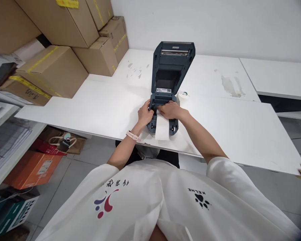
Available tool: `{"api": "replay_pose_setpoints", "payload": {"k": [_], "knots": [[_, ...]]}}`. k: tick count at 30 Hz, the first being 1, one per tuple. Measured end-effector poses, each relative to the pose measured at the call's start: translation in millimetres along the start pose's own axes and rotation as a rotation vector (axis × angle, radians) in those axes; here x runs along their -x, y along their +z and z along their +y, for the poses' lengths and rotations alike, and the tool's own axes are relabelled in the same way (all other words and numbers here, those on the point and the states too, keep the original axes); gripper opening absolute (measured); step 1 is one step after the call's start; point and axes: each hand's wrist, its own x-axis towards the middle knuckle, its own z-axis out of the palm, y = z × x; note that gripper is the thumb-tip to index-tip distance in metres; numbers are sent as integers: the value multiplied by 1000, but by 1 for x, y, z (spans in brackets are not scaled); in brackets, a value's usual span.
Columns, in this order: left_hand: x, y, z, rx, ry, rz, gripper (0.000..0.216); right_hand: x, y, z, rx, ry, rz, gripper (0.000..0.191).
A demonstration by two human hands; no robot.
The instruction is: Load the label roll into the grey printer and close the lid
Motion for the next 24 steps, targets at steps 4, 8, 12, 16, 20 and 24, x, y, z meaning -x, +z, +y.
{"api": "replay_pose_setpoints", "payload": {"k": [4, 8, 12, 16, 20, 24], "knots": [[0, 0, -5, 12, 19, 16, 73, 8, -16, 20, -299, -240, -57, 46], [-1, 1, -11, 26, 7, 12, 74, 54, -18, 59, -779, -450, 9, 52], [-2, 3, -13, 29, -10, 19, 74, 109, 18, 104, -1151, -315, 256, 55], [-3, 4, -12, 21, -4, 41, 73, 120, 69, 130, -1289, -1, 456, 71], [-2, 3, -8, 37, -24, 58, 74, 100, 105, 136, -1374, 152, 554, 76], [-2, 4, -7, 60, -43, 74, 74, 94, 110, 153, -1392, 157, 492, 91]]}}
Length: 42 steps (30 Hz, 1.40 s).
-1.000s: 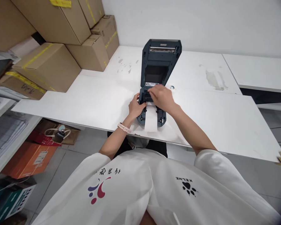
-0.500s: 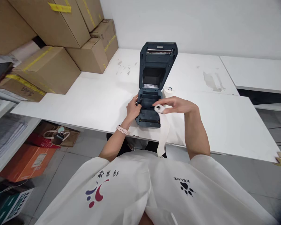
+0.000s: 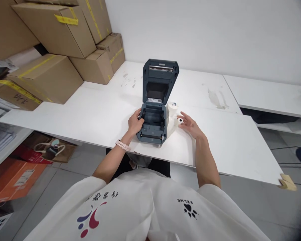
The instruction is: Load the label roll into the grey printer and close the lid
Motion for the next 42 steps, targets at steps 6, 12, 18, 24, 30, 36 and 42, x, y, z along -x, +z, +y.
{"api": "replay_pose_setpoints", "payload": {"k": [6, 12, 18, 24, 30, 36, 42], "knots": [[-4, 3, -8, 24, 10, 17, 75, -51, -19, -28, 153, -2, 22, 106], [-8, 6, -13, 42, -4, 25, 75, -105, 17, -37, 167, 107, -76, 87], [-11, 6, -14, 18, -36, 38, 76, -90, 22, -56, 37, -20, -8, 71], [-5, 3, -3, -23, -25, 28, 73, -60, 56, -143, 408, -210, -324, 72], [0, 2, 2, -23, -28, 31, 71, -64, 141, -183, 1338, -237, -540, 66], [1, 2, -1, 27, -4, 24, 69, -81, 154, -171, 1387, -190, -540, 63], [3, 0, -1, 58, -19, 9, 69, -84, 131, -156, 1115, -163, -538, 62]]}}
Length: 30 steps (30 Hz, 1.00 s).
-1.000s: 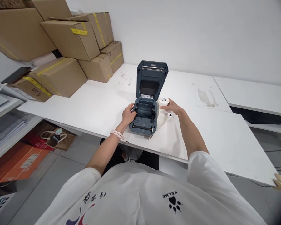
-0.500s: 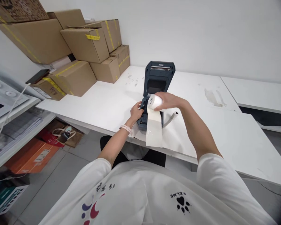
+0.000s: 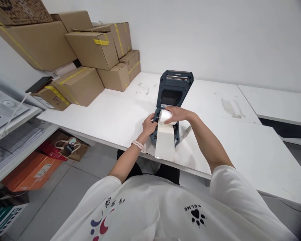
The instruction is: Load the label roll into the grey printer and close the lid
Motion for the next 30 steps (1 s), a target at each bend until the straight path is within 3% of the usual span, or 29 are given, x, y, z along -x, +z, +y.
{"api": "replay_pose_setpoints", "payload": {"k": [8, 10, 15, 20, 26, 30], "knots": [[1, 1, -2, 20, -10, -15, 72, -13, 27, 1, 108, 37, -74, 69], [1, 2, -3, 36, -7, -15, 71, -7, 28, -1, 106, 24, -34, 68], [0, 4, -9, 89, 3, -11, 70, 51, 33, -19, -17, -100, 279, 52], [-2, 6, -14, 129, -15, 0, 71, 115, 67, -47, -151, -263, 236, 51], [1, 5, -9, 245, -15, -28, 69, 125, 106, -60, -176, -210, 283, 47], [29, -2, -1, 259, -80, -112, 79, 127, 115, -62, -201, -196, 286, 48]]}}
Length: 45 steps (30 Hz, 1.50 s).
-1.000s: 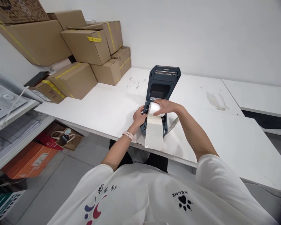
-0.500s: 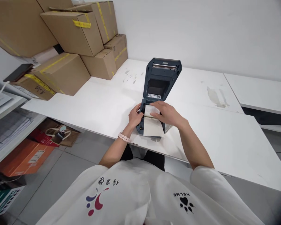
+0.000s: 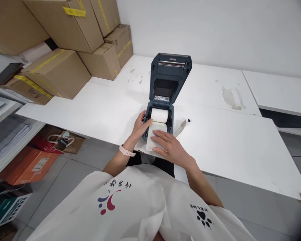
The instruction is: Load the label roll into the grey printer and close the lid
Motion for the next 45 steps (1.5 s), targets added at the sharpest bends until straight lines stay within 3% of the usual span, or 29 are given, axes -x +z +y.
{"api": "replay_pose_setpoints", "payload": {"k": [4, 6, 8, 10, 11, 12, 15, 18, 23, 28, 31, 35, 41, 45], "knots": [[30, -6, -2, 29, -62, -118, 96, -5, -22, 10, -198, -16, 43, 41], [36, -9, -4, 20, -96, -146, 95, -23, -49, 25, -294, 54, 289, 41], [36, -12, -4, -7, -97, -168, 94, -55, -85, 48, -271, 167, 669, 58], [33, -12, -3, -15, -82, -183, 93, -94, -122, 72, -317, 215, 866, 76], [32, -12, -2, -6, -78, -187, 93, -113, -138, 82, -376, 240, 888, 83], [32, -12, -1, 11, -78, -188, 93, -131, -151, 90, -446, 285, 826, 88], [31, -13, -1, 71, -85, -178, 94, -163, -169, 99, -560, 284, 554, 91], [30, -15, -4, 66, -73, -179, 94, -159, -157, 86, -542, 193, 598, 87], [37, -24, -10, 81, -121, -240, 95, -97, -108, 35, -377, 172, 753, 66], [54, -36, -9, 168, -137, -121, 73, -33, -43, -3, -226, 128, 644, 29], [59, -32, 1, 168, -92, -68, 72, -16, -5, -3, -128, 135, 603, 29], [57, -13, 14, 240, -108, -74, 77, -13, 28, 8, 2, 32, 748, 32], [52, 1, -1, 289, -136, -4, 88, -11, 50, 18, 130, -28, 815, 45], [50, 2, -13, 266, -60, 21, 85, -14, 60, 22, 131, -29, 902, 48]]}}
